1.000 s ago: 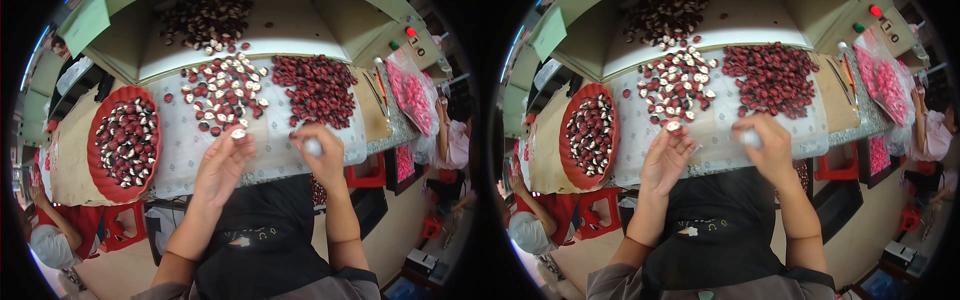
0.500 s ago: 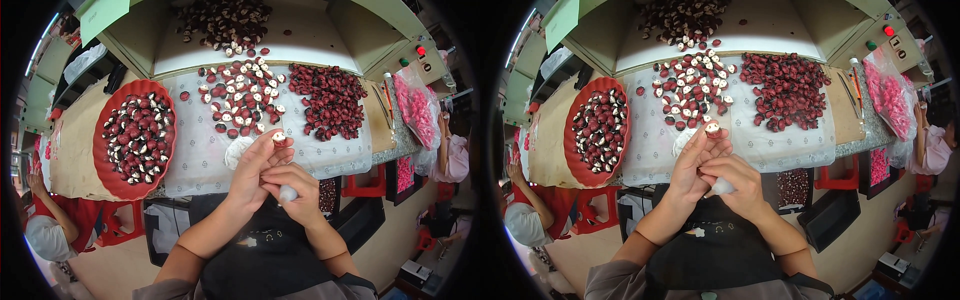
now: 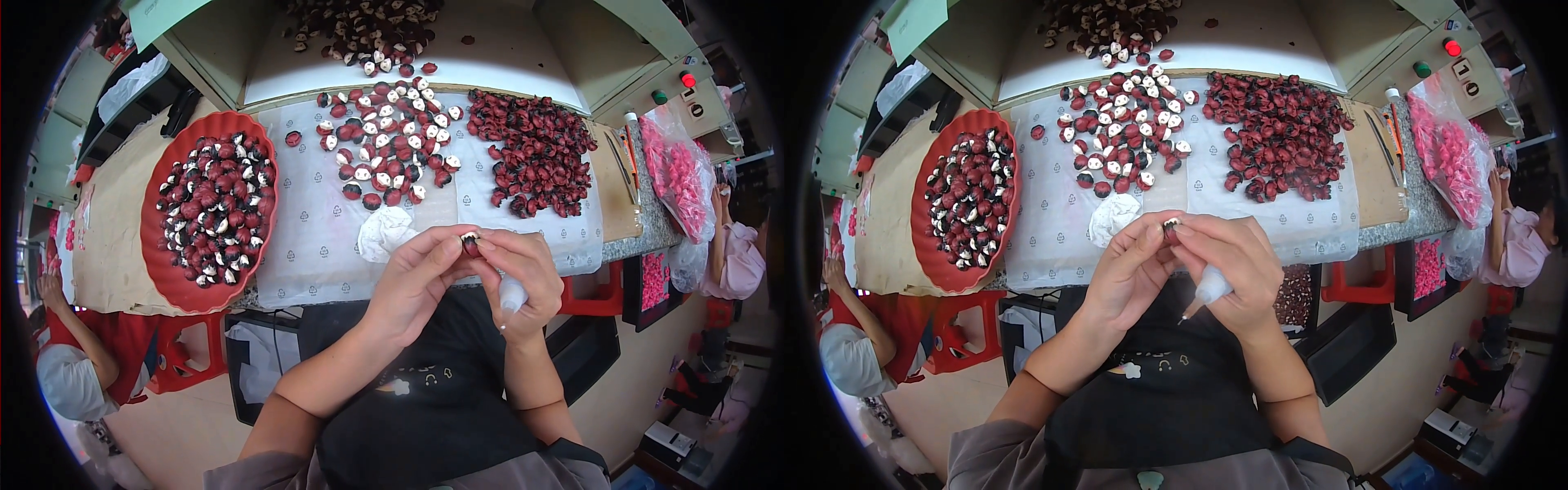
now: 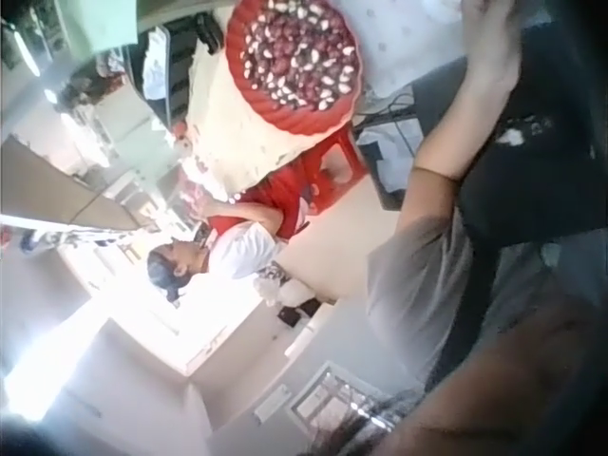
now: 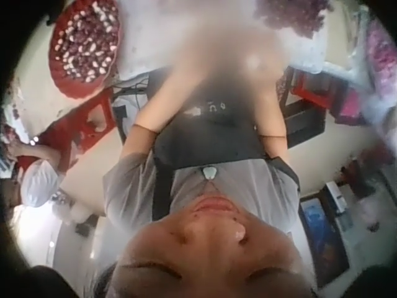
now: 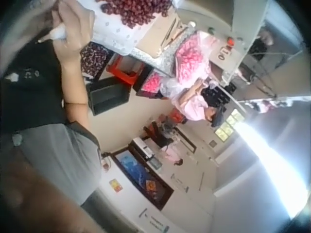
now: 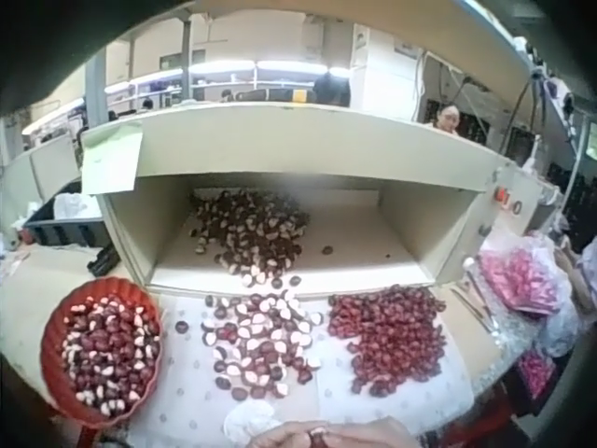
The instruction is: The person applies glue from a bottle to small red and white toy parts, then assembles the components by hand.
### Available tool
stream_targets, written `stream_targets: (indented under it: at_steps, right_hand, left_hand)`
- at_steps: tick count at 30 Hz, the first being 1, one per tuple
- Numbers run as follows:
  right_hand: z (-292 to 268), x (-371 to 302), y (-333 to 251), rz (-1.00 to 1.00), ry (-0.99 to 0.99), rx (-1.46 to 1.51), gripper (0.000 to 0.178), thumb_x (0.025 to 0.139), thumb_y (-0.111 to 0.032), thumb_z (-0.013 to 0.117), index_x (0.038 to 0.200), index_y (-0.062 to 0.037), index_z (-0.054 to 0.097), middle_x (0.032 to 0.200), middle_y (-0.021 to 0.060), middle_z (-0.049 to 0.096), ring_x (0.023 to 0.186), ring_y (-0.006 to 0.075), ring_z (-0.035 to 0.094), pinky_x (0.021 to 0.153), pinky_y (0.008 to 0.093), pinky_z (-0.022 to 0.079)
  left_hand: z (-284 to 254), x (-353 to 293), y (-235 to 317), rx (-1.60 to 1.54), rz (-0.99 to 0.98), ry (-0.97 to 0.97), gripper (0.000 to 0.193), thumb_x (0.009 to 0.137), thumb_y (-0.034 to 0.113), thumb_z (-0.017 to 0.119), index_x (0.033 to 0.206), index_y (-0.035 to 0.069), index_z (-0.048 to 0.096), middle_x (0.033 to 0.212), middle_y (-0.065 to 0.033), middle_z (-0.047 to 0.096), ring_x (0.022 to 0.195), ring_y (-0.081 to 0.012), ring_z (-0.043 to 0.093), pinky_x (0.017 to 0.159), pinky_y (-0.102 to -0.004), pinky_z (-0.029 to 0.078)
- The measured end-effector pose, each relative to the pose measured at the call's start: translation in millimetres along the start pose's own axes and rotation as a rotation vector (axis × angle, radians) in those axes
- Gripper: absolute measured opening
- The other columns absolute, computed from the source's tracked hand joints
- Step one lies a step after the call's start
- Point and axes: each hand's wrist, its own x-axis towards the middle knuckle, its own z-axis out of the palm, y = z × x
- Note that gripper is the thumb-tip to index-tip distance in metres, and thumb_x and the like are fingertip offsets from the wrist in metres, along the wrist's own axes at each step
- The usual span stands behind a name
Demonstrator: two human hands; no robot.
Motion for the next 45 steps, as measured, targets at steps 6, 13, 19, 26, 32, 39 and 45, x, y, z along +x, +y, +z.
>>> stream_targets:
  at_steps: [6, 13, 19, 26, 32, 39, 45]
  right_hand:
    - [2.9, -8.1, 1.5, -0.028, 0.068, -0.143, 0.031, 0.056, 0.002, 0.068, 0.085, -0.0023, 0.060, 0.078, 0.0082, 0.058, 0.063, 0.0197, 0.055, 0.052, 0.0248, 0.043]
    - [2.4, -16.3, -10.1, 0.003, 0.113, -0.096, 0.032, 0.056, 0.003, 0.069, 0.086, -0.0014, 0.060, 0.079, 0.0090, 0.058, 0.062, 0.0195, 0.055, 0.052, 0.0256, 0.044]
    - [-11.6, -8.2, -17.9, 0.275, -0.007, 0.128, 0.025, 0.060, 0.004, 0.067, 0.084, 0.0004, 0.060, 0.080, 0.0113, 0.058, 0.068, 0.0184, 0.055, 0.058, 0.0249, 0.044]
    - [-14.4, -13.3, -11.3, 0.726, -0.003, 0.637, 0.012, 0.068, 0.005, 0.062, 0.079, 0.0020, 0.059, 0.076, 0.0087, 0.058, 0.070, 0.0125, 0.054, 0.064, 0.0216, 0.041]
    - [-12.4, -16.9, -8.8, 0.836, -0.035, 0.633, 0.010, 0.067, 0.005, 0.062, 0.076, 0.0019, 0.059, 0.073, 0.0077, 0.058, 0.067, 0.0122, 0.054, 0.062, 0.0209, 0.040]
    - [11.7, -15.7, -12.7, 0.111, 0.003, 0.029, 0.023, 0.062, 0.003, 0.066, 0.083, 0.0005, 0.058, 0.076, 0.0091, 0.060, 0.068, 0.0178, 0.057, 0.054, 0.0249, 0.043]
    - [-6.4, -19.0, -19.5, 0.299, 0.012, 0.107, 0.028, 0.061, 0.004, 0.066, 0.087, 0.0007, 0.057, 0.091, 0.0152, 0.056, 0.066, 0.0200, 0.056, 0.053, 0.0250, 0.046]
  left_hand:
    - [3.2, -4.7, -6.2, 0.118, 0.108, 0.072, 0.026, 0.081, 0.010, 0.053, 0.104, -0.001, 0.052, 0.096, -0.0087, 0.057, 0.087, -0.0132, 0.055, 0.080, -0.0263, 0.042]
    - [6.8, -12.2, -9.2, 0.385, 0.318, 0.152, 0.022, 0.075, 0.000, 0.057, 0.097, -0.002, 0.058, 0.089, -0.0099, 0.060, 0.080, -0.0101, 0.056, 0.073, -0.0218, 0.045]
    - [4.2, -12.1, 1.7, 0.705, 0.407, 0.170, 0.023, 0.073, 0.000, 0.060, 0.095, -0.002, 0.059, 0.082, -0.0087, 0.062, 0.071, -0.0087, 0.057, 0.064, -0.0206, 0.046]
    - [-1.0, -5.6, 12.8, 1.355, 0.839, -0.074, 0.026, 0.062, -0.001, 0.065, 0.088, -0.001, 0.061, 0.073, -0.0110, 0.061, 0.062, -0.0208, 0.059, 0.055, -0.0257, 0.045]
    - [-5.2, -5.8, 16.3, 1.449, 0.825, -0.121, 0.027, 0.063, -0.001, 0.065, 0.089, -0.001, 0.060, 0.072, -0.0115, 0.060, 0.063, -0.0222, 0.059, 0.056, -0.0264, 0.046]
    - [-5.7, -11.6, 9.4, 0.338, 0.109, 0.072, 0.024, 0.076, 0.000, 0.056, 0.099, -0.002, 0.052, 0.095, -0.0088, 0.057, 0.081, -0.0130, 0.056, 0.074, -0.0240, 0.045]
    - [-21.2, -53.3, 75.0, 1.051, 0.567, 0.277, 0.020, 0.072, -0.005, 0.057, 0.092, -0.003, 0.055, 0.089, -0.0094, 0.058, 0.079, -0.0149, 0.056, 0.074, -0.0256, 0.044]
